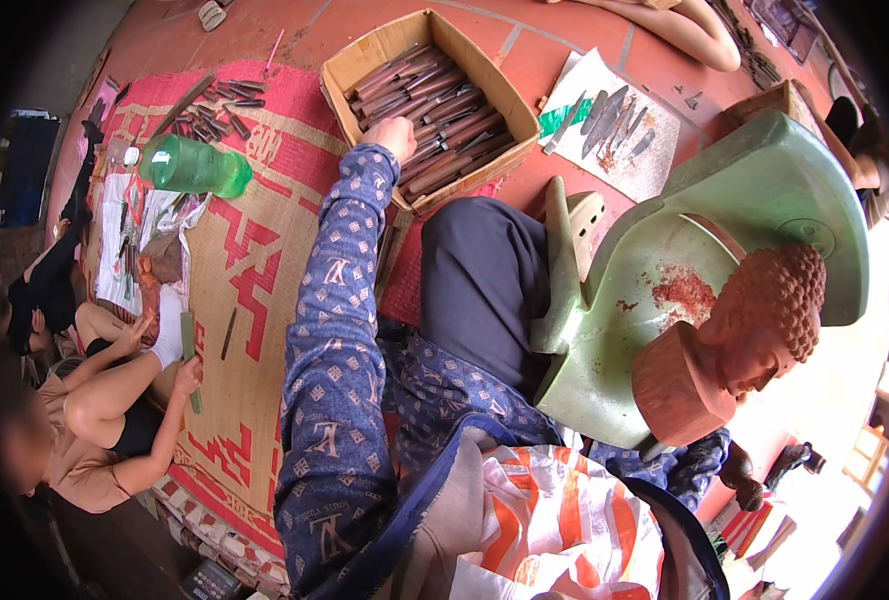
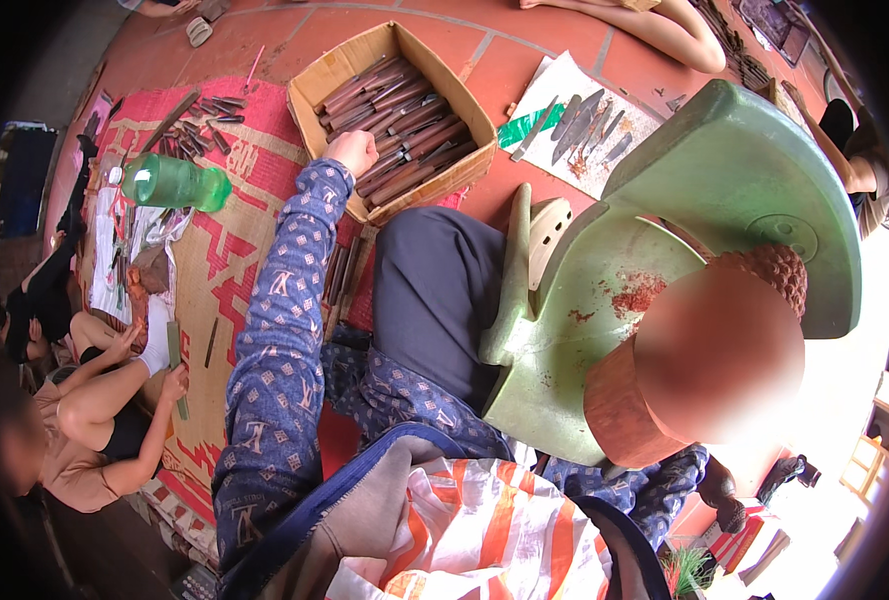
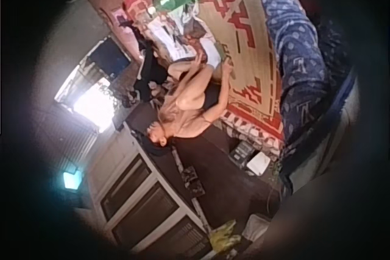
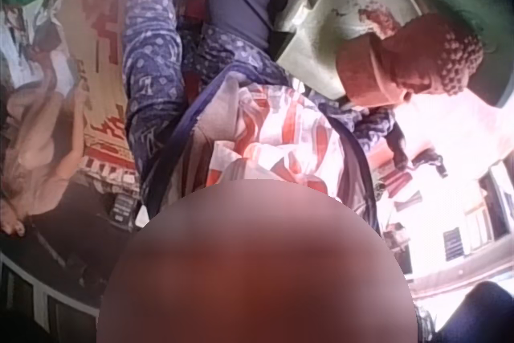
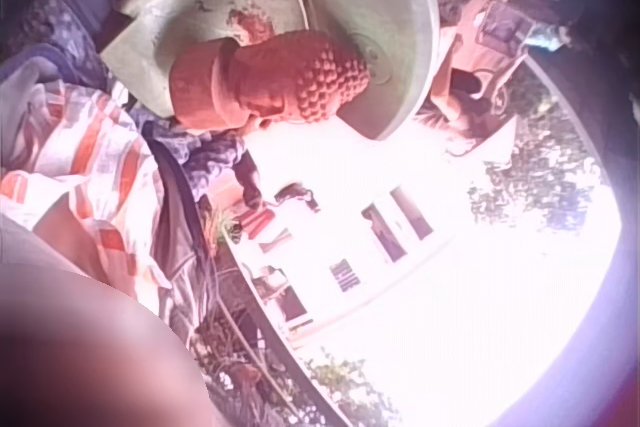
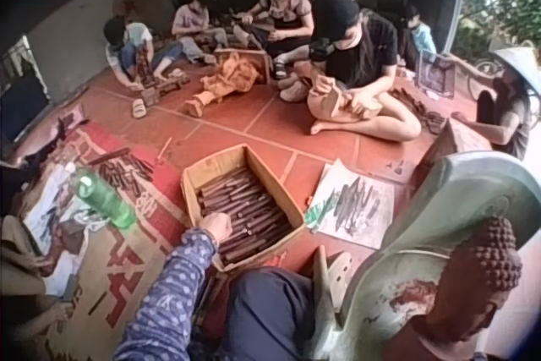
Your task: The person carves a wooden Buddha head using a chisel and mallet. They hold the head steady with one hand while striking the chisel with the other to refine facial features.
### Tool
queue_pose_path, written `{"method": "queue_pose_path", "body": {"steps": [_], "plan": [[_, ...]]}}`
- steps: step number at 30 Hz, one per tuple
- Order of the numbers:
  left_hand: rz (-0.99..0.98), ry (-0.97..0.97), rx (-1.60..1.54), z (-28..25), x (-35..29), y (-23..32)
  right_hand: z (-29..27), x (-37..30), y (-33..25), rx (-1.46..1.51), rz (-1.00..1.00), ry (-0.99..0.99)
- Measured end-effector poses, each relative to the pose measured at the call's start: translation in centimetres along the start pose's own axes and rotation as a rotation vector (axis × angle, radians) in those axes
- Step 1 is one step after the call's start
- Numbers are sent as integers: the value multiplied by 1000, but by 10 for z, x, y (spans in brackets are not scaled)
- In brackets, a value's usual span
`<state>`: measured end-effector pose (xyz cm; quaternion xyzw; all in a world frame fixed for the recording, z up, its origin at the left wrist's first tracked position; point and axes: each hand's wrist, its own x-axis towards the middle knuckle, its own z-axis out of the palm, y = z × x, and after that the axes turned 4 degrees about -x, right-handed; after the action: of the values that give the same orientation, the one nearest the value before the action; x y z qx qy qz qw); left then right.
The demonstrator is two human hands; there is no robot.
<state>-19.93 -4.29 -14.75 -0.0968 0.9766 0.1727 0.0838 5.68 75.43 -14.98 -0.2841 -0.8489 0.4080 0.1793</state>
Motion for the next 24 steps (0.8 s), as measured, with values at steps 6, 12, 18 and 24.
{"method": "queue_pose_path", "body": {"steps": [6,12,18,24], "plan": [[-110,78,161,1,-5,19,-1,-1,5,21,3,22],[165,-86,-79,9,-4,30,4,6,8,48,-13,27],[255,-100,-5,40,8,60,10,10,14,71,-17,20],[302,-45,-77,33,14,70,10,10,29,174,-72,74]]}}
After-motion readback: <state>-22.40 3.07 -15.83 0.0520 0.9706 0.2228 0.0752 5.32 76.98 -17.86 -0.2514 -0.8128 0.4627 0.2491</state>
